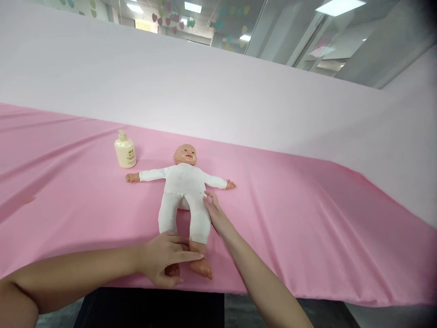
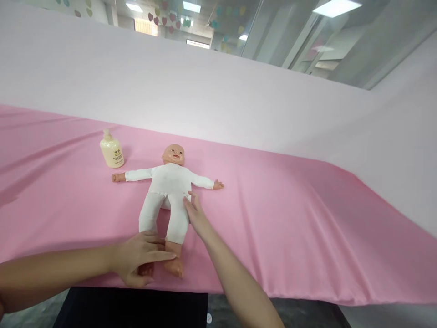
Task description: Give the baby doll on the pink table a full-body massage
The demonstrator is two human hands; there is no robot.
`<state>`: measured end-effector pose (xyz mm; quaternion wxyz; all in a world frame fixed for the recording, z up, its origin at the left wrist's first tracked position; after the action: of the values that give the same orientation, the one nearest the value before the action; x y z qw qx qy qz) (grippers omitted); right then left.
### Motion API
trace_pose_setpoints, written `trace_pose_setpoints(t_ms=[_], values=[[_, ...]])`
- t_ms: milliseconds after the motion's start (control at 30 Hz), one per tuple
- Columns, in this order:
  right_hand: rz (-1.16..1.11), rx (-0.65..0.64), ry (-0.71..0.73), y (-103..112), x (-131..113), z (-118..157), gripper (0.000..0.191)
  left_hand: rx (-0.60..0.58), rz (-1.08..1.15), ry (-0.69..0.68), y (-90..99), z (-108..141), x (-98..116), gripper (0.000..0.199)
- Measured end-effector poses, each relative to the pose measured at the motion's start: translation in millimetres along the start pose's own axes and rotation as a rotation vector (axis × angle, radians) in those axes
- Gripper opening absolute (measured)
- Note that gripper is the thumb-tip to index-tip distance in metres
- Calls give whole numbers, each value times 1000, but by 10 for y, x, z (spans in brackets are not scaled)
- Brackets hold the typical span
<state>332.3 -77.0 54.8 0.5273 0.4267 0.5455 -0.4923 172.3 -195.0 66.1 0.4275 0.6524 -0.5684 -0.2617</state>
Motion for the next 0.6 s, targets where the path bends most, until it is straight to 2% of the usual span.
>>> trace_pose_setpoints(t_ms=[133,233,333,367,433,500,600], values=[[255,54,366,-33,-257,133,42,142,41,9,120,23,-25,80],[453,94,710,-80,-456,321,54,256,22,61,241,45,-49,75],[599,-74,1191,-283,-563,642,67,309,3,127,329,50,-77,73],[648,-139,1311,-359,-550,743,69,306,-1,134,340,44,-80,73],[710,-201,1433,-477,-509,873,72,294,-14,110,346,26,-64,73],[687,-194,1457,-548,-503,938,72,289,-21,76,338,10,-41,71],[589,-186,1467,-604,-534,1006,61,282,4,96,319,-7,-40,60]])
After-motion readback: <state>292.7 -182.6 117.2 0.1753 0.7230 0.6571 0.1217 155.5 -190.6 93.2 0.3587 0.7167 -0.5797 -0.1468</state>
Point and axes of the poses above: each hand's wrist, its own z-axis away from the middle knuckle, its own y-axis out of the back of the hand, x = y × z, the point moved 7 cm from there along -z, towards the middle knuckle, and after that the axes turned 10 degrees about -z, right-handed, at the moved point
